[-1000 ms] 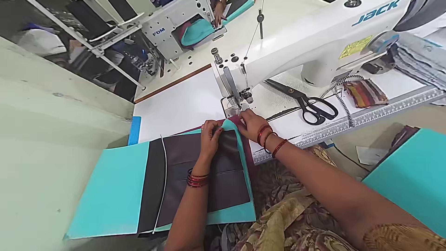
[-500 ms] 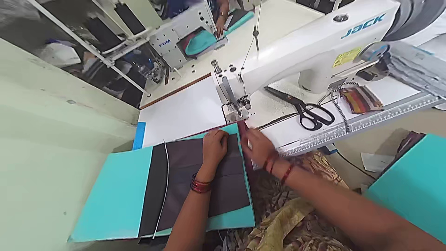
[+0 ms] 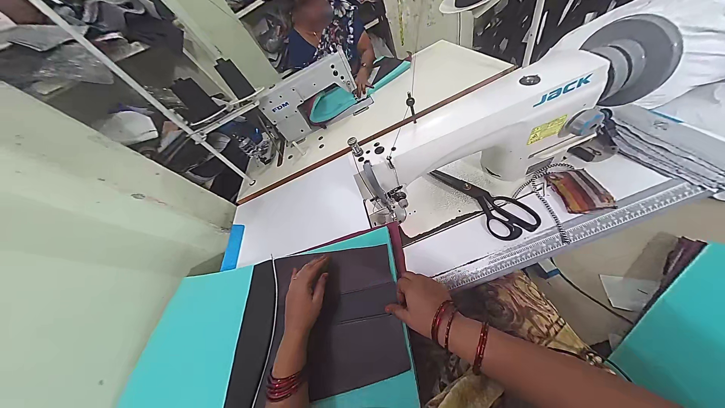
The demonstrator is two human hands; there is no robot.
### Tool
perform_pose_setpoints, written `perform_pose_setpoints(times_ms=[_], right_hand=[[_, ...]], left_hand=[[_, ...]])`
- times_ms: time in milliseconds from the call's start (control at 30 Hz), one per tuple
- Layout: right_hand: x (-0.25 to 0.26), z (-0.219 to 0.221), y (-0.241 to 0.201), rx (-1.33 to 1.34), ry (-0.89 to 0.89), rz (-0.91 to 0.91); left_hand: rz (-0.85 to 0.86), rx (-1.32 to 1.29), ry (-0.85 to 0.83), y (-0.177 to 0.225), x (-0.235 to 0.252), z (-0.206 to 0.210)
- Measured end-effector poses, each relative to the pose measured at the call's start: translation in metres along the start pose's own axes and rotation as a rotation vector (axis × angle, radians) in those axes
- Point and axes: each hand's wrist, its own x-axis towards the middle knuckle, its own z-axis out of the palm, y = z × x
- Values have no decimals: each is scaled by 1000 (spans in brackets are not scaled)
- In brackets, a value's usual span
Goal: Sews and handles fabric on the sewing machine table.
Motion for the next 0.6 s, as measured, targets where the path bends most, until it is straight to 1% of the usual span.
perform_pose_setpoints(times_ms=[100, 233, 333, 400, 467, 500, 533, 600], right_hand=[[2, 0, -1, 49, 7, -11], [6, 2, 6, 151, 25, -3], [5, 3, 7, 162, 26, 3], [5, 3, 7, 170, 38, 8], [5, 3, 6, 174, 49, 9], [4, 2, 5, 167, 50, 5], [2, 1, 4, 153, 54, -7], [0, -3, 2, 135, 16, -24]], left_hand=[[16, 12, -14, 9, -5, 1], [133, 4, -29, 33, -2, 20], [206, -35, -35, 51, 2, 33], [279, -81, -13, 70, 5, 35], [380, -226, -1, 99, 7, 23], [429, -369, -16, 119, 7, 12], [478, -548, -50, 140, 6, 0], [580, -949, -176, 184, 3, -28]])
